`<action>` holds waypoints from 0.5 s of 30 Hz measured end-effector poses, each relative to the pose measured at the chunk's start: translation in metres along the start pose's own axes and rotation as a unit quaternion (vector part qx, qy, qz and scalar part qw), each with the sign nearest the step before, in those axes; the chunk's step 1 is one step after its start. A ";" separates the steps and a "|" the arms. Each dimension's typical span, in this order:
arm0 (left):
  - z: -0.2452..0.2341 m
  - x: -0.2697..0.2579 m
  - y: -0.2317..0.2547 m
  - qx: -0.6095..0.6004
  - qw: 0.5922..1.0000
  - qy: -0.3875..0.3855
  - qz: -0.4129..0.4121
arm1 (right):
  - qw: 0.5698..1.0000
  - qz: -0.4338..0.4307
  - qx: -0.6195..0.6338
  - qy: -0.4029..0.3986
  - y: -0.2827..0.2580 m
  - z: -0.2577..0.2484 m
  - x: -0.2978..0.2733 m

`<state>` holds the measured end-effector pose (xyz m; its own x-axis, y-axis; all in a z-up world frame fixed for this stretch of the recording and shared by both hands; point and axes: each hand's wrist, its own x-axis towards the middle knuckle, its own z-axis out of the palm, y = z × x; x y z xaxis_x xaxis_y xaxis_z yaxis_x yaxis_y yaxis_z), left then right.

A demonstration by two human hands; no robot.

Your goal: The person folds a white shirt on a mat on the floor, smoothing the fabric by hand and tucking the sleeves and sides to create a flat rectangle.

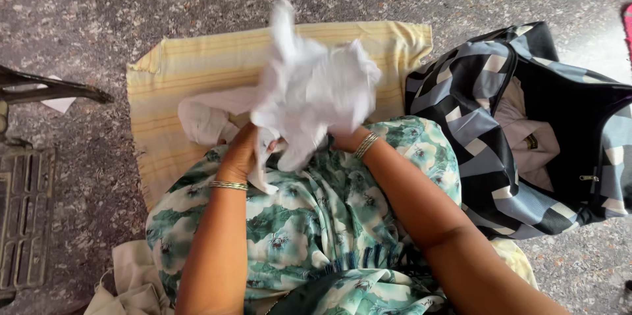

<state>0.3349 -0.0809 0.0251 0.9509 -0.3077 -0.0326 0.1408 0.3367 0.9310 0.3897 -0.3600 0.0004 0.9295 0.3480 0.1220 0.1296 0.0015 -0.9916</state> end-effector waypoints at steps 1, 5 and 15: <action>-0.002 0.003 -0.016 0.014 1.000 -0.016 -0.015 | 1.000 0.008 0.005 0.007 0.004 -0.006 0.002; 0.002 0.018 -0.091 0.078 0.994 -0.059 -0.056 | 0.998 0.042 0.030 0.021 0.021 -0.032 0.012; 0.013 0.025 -0.087 0.029 0.995 0.093 -0.002 | 0.993 -0.052 -0.104 -0.022 0.013 0.019 -0.012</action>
<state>0.3426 -0.1295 -0.0522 0.9855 -0.1379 -0.0985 0.1344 0.2821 0.9499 0.3737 -0.3464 -0.0153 0.8918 0.3968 0.2175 0.2973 -0.1515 -0.9427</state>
